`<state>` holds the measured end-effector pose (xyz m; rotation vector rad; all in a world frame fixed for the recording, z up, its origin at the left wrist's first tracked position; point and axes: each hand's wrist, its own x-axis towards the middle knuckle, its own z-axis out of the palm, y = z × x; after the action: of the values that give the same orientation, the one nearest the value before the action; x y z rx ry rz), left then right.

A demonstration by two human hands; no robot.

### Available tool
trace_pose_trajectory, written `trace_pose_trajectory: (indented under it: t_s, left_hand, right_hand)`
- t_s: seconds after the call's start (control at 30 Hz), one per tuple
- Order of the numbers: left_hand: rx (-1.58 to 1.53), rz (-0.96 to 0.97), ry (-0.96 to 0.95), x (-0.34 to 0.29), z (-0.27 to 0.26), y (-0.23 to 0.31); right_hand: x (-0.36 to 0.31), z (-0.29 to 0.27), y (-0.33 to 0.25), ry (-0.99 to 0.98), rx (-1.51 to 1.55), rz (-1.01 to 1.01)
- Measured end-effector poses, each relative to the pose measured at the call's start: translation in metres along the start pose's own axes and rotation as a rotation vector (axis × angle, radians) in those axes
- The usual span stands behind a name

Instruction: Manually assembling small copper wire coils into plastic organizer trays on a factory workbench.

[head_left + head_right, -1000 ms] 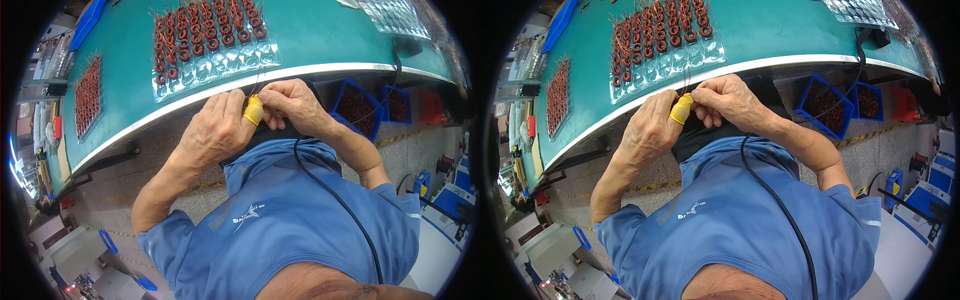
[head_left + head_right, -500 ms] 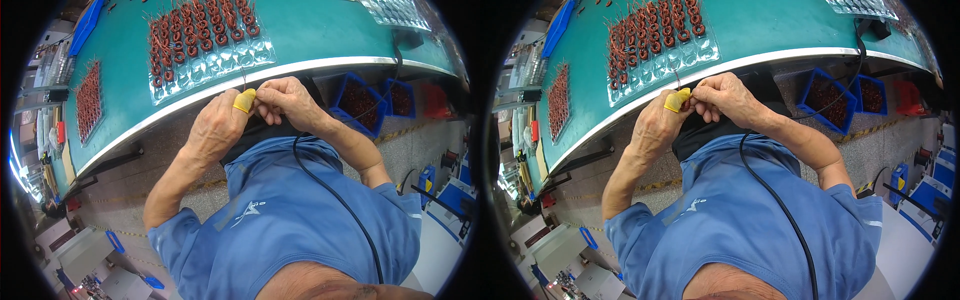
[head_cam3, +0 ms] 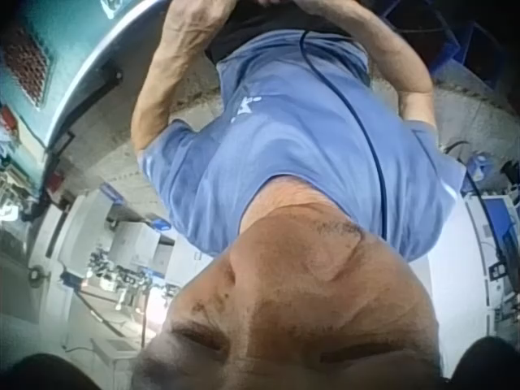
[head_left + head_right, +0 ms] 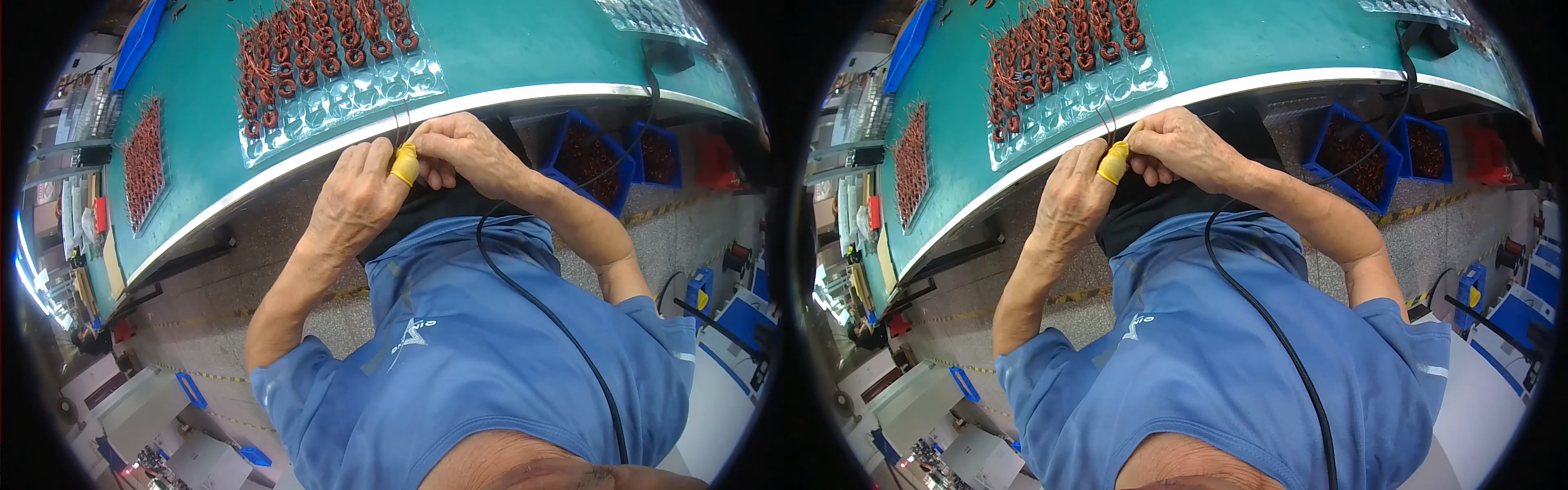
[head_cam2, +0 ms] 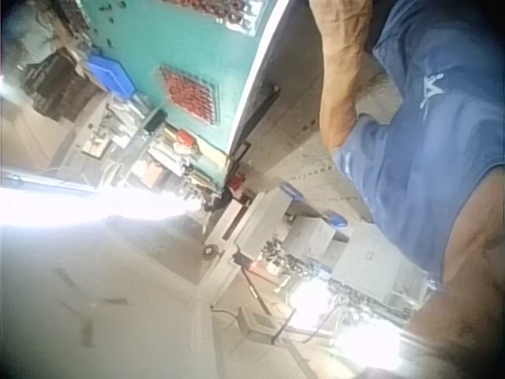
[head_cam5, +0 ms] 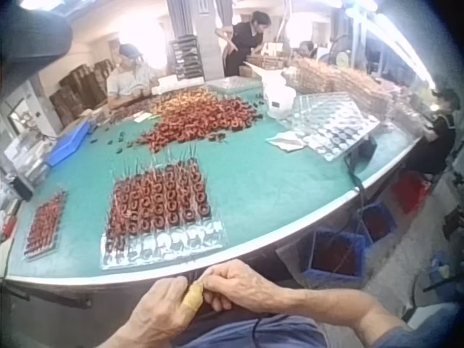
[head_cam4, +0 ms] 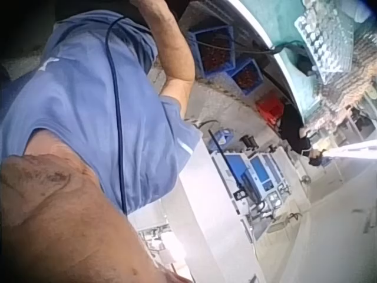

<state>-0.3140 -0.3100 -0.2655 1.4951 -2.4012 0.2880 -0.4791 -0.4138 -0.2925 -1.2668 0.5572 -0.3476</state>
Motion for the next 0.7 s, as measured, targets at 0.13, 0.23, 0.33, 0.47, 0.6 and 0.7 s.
trace_pose_trajectory:
  t_s: [0.13,0.23,0.33,0.47,0.6,0.7]
  left_hand:
    - [0.102,0.010,-0.023,-0.002,0.002,-0.003]
    - [-0.137,-0.175,0.060,-0.001,0.007,0.001]
    - [-0.472,-0.424,0.184,-0.003,0.016,0.009]
    - [-0.818,-0.609,0.273,-0.011,0.026,0.012]
    - [-1.615,-0.614,0.506,-0.014,0.029,0.023]
    - [-1.613,-0.610,0.578,-0.016,0.034,0.029]
  right_hand:
    - [0.002,0.002,0.004,-0.022,0.097,0.029]
    - [-0.002,0.008,-0.004,0.045,0.155,0.007]
    - [-0.004,0.009,-0.012,0.073,0.147,0.009]
    - [-0.005,0.007,-0.021,0.038,0.153,0.034]
    - [-0.004,0.005,-0.022,-0.055,0.157,0.063]
    - [-0.007,0.012,-0.022,-0.006,-0.029,-0.132]
